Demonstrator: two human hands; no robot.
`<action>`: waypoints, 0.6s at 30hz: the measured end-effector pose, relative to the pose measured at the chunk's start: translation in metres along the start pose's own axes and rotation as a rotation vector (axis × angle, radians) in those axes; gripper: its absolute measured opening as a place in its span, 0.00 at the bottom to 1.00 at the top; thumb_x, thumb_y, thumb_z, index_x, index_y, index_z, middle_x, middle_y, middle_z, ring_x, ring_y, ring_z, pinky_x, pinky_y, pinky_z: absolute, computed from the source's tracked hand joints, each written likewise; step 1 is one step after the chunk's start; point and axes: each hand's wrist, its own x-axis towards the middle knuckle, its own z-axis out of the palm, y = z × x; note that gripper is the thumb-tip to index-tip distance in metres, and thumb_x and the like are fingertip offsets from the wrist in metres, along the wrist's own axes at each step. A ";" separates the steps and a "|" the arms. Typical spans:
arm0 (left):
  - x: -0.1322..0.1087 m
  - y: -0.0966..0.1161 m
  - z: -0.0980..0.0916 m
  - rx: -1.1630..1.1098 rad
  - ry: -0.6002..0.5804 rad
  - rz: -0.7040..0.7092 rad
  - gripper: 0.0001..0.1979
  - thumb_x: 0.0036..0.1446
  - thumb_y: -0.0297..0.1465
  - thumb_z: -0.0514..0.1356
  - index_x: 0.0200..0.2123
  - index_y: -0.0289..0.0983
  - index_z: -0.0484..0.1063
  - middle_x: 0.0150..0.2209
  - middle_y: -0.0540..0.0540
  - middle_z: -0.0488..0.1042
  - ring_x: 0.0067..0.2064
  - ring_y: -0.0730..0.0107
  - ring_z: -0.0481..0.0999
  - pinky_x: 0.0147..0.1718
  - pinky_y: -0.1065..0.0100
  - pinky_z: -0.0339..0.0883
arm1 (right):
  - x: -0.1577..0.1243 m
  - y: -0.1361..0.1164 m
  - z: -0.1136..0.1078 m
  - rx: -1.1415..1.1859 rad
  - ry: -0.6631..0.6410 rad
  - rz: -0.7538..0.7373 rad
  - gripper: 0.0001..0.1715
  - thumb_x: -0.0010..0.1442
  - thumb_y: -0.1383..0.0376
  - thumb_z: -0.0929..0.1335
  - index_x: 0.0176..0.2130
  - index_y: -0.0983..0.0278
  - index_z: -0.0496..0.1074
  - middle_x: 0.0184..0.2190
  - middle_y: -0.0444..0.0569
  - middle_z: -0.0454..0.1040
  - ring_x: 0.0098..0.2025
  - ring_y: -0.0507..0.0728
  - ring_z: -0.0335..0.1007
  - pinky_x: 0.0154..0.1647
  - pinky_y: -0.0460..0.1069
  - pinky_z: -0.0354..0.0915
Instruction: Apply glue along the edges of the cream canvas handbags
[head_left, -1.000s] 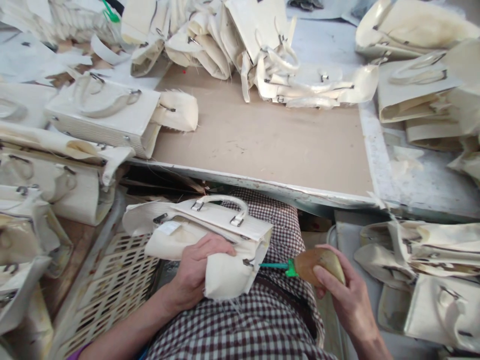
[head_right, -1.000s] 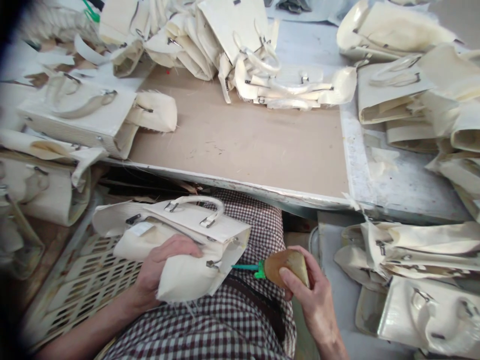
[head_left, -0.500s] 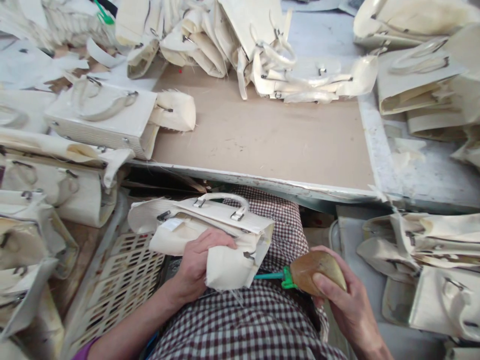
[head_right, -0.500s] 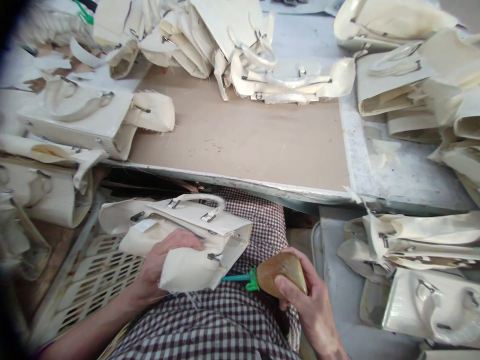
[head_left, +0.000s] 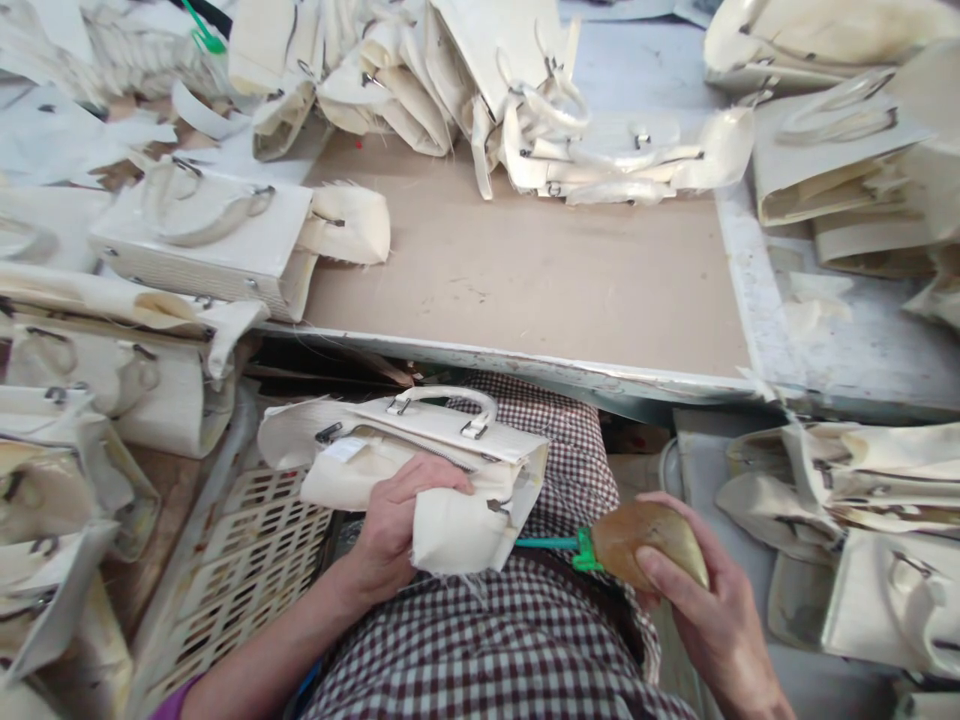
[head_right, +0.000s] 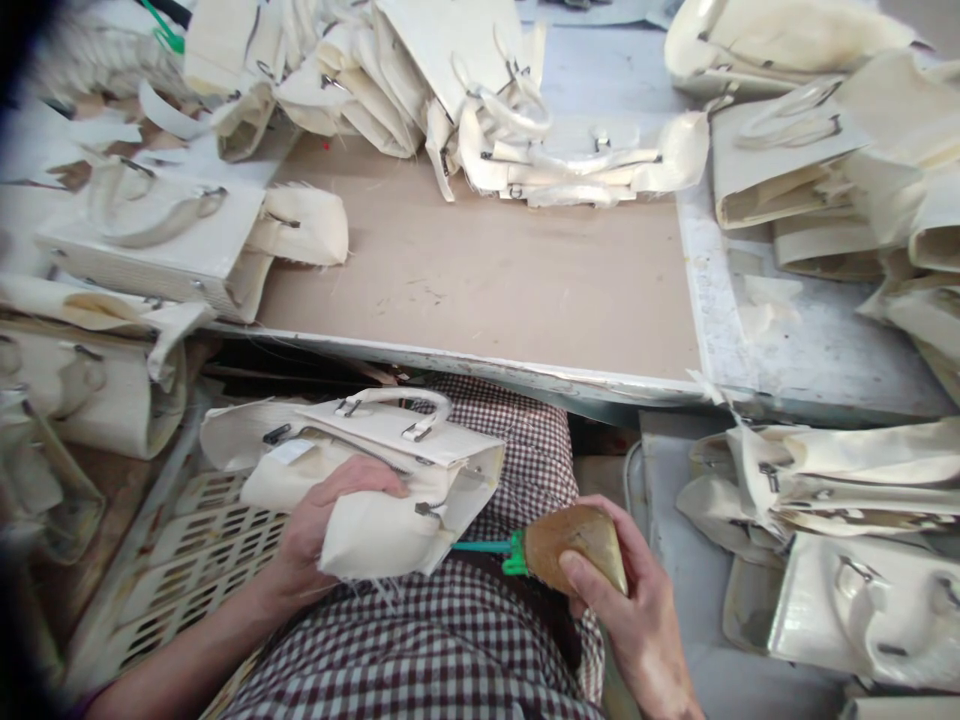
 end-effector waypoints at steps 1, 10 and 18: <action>0.000 0.000 0.000 0.000 0.003 -0.010 0.15 0.67 0.40 0.59 0.36 0.36 0.78 0.32 0.43 0.80 0.34 0.63 0.77 0.35 0.65 0.70 | -0.001 0.001 0.000 0.028 -0.020 0.011 0.32 0.49 0.50 0.78 0.51 0.56 0.73 0.35 0.44 0.77 0.24 0.54 0.66 0.18 0.45 0.65; -0.001 -0.002 0.002 -0.014 -0.017 -0.034 0.13 0.67 0.39 0.59 0.36 0.38 0.78 0.33 0.45 0.80 0.35 0.65 0.77 0.35 0.67 0.69 | 0.007 -0.005 0.004 -0.095 0.054 -0.035 0.30 0.50 0.50 0.76 0.49 0.60 0.73 0.33 0.43 0.76 0.23 0.54 0.65 0.20 0.46 0.67; 0.003 0.001 0.001 -0.016 -0.022 -0.072 0.14 0.66 0.41 0.60 0.35 0.37 0.79 0.31 0.44 0.80 0.34 0.64 0.77 0.34 0.67 0.70 | 0.018 -0.002 0.003 -0.198 0.147 -0.083 0.35 0.48 0.47 0.76 0.50 0.61 0.73 0.38 0.48 0.78 0.33 0.59 0.74 0.26 0.47 0.72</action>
